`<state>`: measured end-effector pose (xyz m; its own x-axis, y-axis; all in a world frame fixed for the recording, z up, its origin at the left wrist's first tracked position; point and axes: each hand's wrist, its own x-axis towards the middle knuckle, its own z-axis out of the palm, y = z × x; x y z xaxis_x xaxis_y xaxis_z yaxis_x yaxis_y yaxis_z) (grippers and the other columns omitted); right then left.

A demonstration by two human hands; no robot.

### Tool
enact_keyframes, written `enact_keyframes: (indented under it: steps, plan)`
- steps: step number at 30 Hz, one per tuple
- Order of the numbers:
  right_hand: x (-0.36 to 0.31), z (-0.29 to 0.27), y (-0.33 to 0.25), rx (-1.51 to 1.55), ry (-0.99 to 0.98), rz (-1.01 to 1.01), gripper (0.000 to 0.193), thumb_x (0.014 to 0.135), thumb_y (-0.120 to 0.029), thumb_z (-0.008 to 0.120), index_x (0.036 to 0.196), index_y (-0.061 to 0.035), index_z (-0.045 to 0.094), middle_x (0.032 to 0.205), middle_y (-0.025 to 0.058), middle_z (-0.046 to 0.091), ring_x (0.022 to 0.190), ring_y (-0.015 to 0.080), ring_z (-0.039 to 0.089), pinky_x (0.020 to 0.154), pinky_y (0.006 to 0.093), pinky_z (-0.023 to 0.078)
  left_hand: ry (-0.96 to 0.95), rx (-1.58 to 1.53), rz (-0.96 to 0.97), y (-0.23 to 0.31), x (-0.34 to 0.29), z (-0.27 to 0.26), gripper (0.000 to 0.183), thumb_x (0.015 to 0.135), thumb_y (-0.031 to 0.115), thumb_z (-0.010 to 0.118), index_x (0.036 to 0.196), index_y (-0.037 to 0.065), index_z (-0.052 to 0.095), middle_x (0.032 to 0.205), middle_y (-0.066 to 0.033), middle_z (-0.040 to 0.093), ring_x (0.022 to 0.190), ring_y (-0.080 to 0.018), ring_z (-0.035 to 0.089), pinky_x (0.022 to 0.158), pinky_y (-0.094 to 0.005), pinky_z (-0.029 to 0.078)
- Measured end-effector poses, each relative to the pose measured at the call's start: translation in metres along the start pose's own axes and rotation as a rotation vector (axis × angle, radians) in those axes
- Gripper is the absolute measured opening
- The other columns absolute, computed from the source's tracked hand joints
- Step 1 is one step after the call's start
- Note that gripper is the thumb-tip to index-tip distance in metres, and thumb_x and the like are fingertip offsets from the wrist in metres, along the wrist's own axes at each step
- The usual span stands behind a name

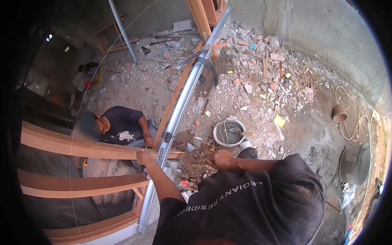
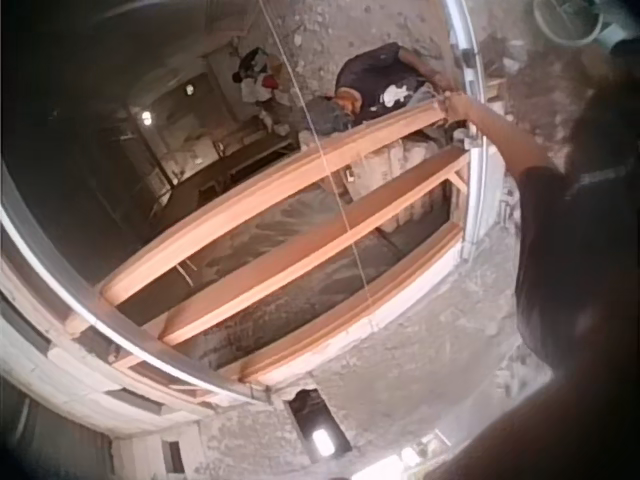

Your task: The person positions a curved metal frame against a concrete wall and secures it using wire ties and pliers. They repeatedly wrap wire around the frame and wall anchors, then twist and tighten the wire to fasten the frame in place.

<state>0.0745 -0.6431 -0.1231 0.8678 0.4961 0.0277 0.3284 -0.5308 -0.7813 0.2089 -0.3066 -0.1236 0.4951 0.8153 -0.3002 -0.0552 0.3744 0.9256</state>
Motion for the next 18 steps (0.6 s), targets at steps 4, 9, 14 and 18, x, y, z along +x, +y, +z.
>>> enact_keyframes:
  steps: [4, 9, 14, 18]
  plan:
    - [0.0, 0.005, 0.001, 0.076, 0.011, -0.05, 0.026, 0.091, -0.033, 0.049, 0.095, -0.0108, 0.064, 0.075, 0.018, 0.062, 0.069, 0.0385, 0.06, 0.06, 0.048, 0.046, 0.059, 0.043, 0.116, -0.016, 0.035, -0.021, 0.022, 0.087, 0.01, 0.046, 0.106, 0.004, 0.056, 0.076, -0.0038, 0.056, 0.046, -0.0126, 0.041, 0.036, -0.0239, 0.026]
    - [0.005, 0.002, 0.012, 0.05, 0.003, -0.048, 0.027, 0.091, -0.034, 0.051, 0.095, -0.0112, 0.064, 0.078, 0.0174, 0.063, 0.071, 0.0379, 0.06, 0.061, 0.047, 0.048, -0.083, -0.095, 0.055, -0.021, 0.023, -0.006, 0.02, 0.09, 0.015, 0.046, 0.101, 0.004, 0.058, 0.073, -0.0044, 0.058, 0.045, -0.012, 0.04, 0.037, -0.023, 0.026]
    - [0.027, -0.018, 0.028, 0.008, -0.085, -0.075, 0.026, 0.092, -0.032, 0.05, 0.1, -0.011, 0.062, 0.08, 0.015, 0.065, 0.07, 0.0363, 0.061, 0.06, 0.0453, 0.049, 0.121, 0.0, 0.126, 0.005, -0.005, 0.034, 0.015, 0.09, 0.016, 0.046, 0.094, 0.007, 0.057, 0.068, -0.0044, 0.058, 0.041, -0.0098, 0.035, 0.035, -0.0214, 0.024]
    - [0.049, -0.029, 0.065, 0.055, -0.08, -0.075, 0.027, 0.092, -0.033, 0.05, 0.098, -0.0111, 0.064, 0.082, 0.0142, 0.065, 0.071, 0.0352, 0.062, 0.06, 0.0448, 0.049, 0.048, -0.117, 0.152, 0.004, -0.009, 0.067, 0.017, 0.092, 0.019, 0.045, 0.089, 0.006, 0.055, 0.063, -0.0029, 0.053, 0.039, -0.0105, 0.035, 0.034, -0.0221, 0.026]
